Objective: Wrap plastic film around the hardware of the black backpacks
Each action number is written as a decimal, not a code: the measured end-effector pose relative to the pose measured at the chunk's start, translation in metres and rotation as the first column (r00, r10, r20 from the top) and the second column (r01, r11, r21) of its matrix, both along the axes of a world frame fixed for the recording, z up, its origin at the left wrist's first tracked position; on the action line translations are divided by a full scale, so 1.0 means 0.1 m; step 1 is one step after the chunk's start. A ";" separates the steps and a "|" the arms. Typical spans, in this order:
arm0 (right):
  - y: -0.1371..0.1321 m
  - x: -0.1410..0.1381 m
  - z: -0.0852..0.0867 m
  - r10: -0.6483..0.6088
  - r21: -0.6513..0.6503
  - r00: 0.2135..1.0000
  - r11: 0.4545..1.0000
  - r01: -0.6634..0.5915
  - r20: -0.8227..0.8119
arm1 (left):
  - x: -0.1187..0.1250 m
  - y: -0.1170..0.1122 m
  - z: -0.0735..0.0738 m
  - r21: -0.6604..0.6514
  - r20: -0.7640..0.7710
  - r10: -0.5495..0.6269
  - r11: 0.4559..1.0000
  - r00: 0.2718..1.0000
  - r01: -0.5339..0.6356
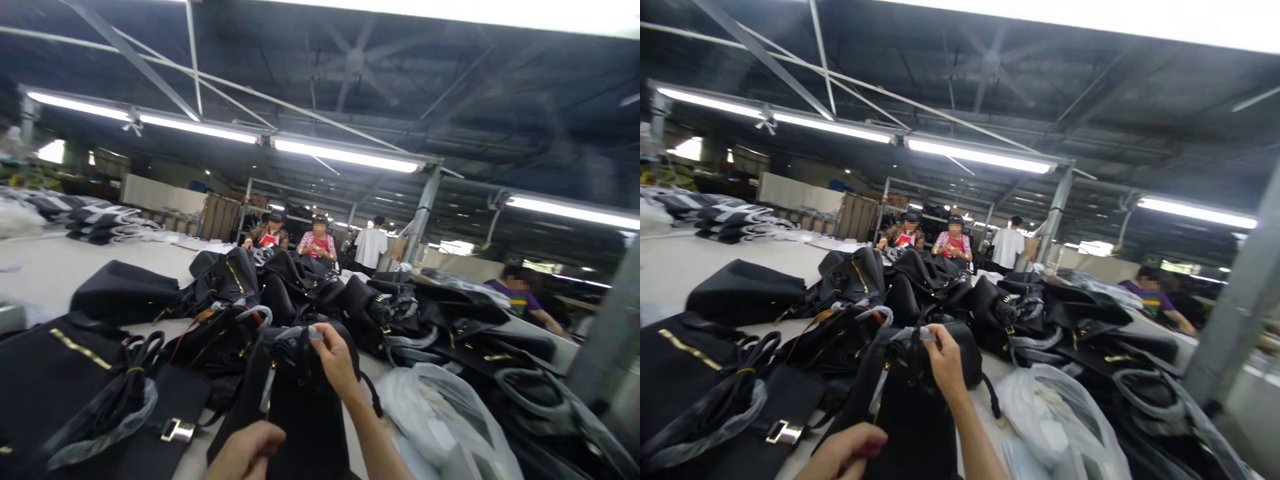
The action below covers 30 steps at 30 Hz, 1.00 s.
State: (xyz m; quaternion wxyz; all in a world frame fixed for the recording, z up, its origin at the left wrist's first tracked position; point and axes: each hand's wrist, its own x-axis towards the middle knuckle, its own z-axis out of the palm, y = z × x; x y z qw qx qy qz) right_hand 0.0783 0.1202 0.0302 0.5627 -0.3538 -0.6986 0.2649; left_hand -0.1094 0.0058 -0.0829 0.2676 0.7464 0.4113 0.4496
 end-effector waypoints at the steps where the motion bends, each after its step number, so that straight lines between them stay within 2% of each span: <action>1: -0.02 -0.01 -0.02 -0.013 0.008 1.000 1.000 0.013 0.008 | 0.04 0.01 0.14 -0.109 0.096 0.076 0.992 0.992 -0.066; 3: -0.04 -0.01 -0.05 -0.034 0.017 0.999 0.999 0.033 0.017 | 0.17 0.07 0.38 -0.230 0.190 0.175 0.964 0.966 -0.130; 6: -0.05 0.03 -0.05 -0.035 0.020 0.999 0.999 0.034 0.032 | 0.39 0.21 0.64 -0.253 0.242 0.271 0.944 0.932 -0.209; 10: -0.06 0.11 -0.02 0.000 0.016 0.999 1.000 -0.001 0.051 | 0.58 0.39 0.82 -0.166 0.188 0.438 0.896 0.879 -0.411; 13: -0.05 0.11 -0.01 0.031 0.017 0.998 0.999 -0.032 0.058 | 0.69 0.46 0.89 -0.125 0.252 0.442 0.897 0.861 -0.424; 16: -0.05 0.10 -0.04 0.048 0.017 0.998 0.999 -0.049 0.050 | 0.80 0.52 0.89 -0.149 0.373 0.378 0.926 0.847 -0.347; 20: -0.05 0.25 -0.14 0.037 -0.008 0.999 0.999 -0.037 0.027 | 0.87 0.54 0.75 -0.286 0.467 0.291 0.943 0.835 -0.168; 22: -0.08 0.45 -0.23 -0.012 -0.039 1.000 0.999 0.012 0.009 | 0.83 0.52 0.66 -0.363 0.566 0.233 0.932 0.791 -0.015; 25: -0.20 0.88 -0.41 -0.191 -0.118 0.980 0.976 0.184 -0.050 | 0.69 0.50 0.56 -0.378 0.715 0.137 0.901 0.686 0.214; 28: -0.42 1.33 -0.64 -0.372 -0.218 0.925 0.911 0.349 -0.076 | 0.57 0.48 0.47 -0.378 0.737 0.055 0.860 0.674 0.344; 30: -0.58 1.57 -0.85 -0.416 -0.287 0.907 0.877 0.384 -0.058 | 0.55 0.45 0.40 -0.408 0.729 0.043 0.829 0.683 0.383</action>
